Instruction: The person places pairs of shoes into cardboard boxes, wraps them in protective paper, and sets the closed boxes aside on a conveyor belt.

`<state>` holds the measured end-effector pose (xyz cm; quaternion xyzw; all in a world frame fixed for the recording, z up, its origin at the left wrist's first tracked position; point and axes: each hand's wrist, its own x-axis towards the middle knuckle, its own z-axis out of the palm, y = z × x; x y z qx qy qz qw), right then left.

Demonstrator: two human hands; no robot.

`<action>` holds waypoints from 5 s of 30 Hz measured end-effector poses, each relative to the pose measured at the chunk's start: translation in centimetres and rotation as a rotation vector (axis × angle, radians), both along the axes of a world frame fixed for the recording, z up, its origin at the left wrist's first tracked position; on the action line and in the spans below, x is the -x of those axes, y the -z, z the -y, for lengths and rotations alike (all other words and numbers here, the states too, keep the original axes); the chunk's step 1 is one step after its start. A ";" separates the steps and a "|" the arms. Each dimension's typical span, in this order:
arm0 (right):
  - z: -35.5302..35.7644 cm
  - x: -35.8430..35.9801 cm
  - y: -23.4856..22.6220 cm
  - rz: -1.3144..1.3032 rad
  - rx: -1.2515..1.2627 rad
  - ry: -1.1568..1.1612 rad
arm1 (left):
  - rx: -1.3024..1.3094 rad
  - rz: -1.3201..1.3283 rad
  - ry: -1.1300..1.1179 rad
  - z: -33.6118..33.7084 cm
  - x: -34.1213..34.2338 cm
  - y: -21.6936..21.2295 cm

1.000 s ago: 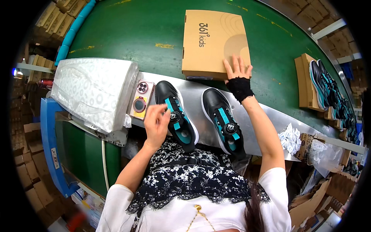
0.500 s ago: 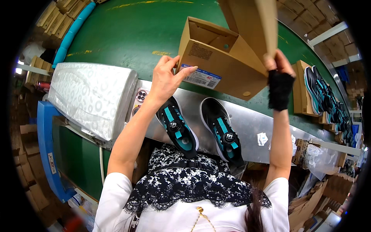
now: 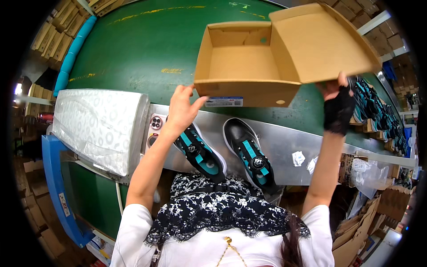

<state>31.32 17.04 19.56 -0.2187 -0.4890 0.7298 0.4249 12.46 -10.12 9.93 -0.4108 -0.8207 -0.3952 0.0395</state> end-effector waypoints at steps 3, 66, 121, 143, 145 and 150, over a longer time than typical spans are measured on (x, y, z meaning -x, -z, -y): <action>0.6 -2.4 7.3 0.053 0.021 0.322 | -0.308 0.433 -0.060 -1.1 -0.3 -3.4; -13.3 1.2 14.9 -0.160 0.292 0.375 | 0.064 -0.277 0.259 -9.2 -1.3 -5.6; 0.7 11.7 3.9 0.245 0.317 -0.256 | 0.221 -0.216 -0.025 6.4 30.1 0.6; 6.1 24.8 20.2 0.454 0.001 -0.244 | -0.402 1.056 0.322 -1.7 25.6 -11.0; 7.0 26.9 22.0 0.661 -0.118 -0.370 | -0.384 0.827 0.454 -4.8 23.2 -9.1; 8.6 22.9 15.2 0.618 -0.668 -0.483 | -0.241 1.055 0.420 -7.3 19.9 -3.5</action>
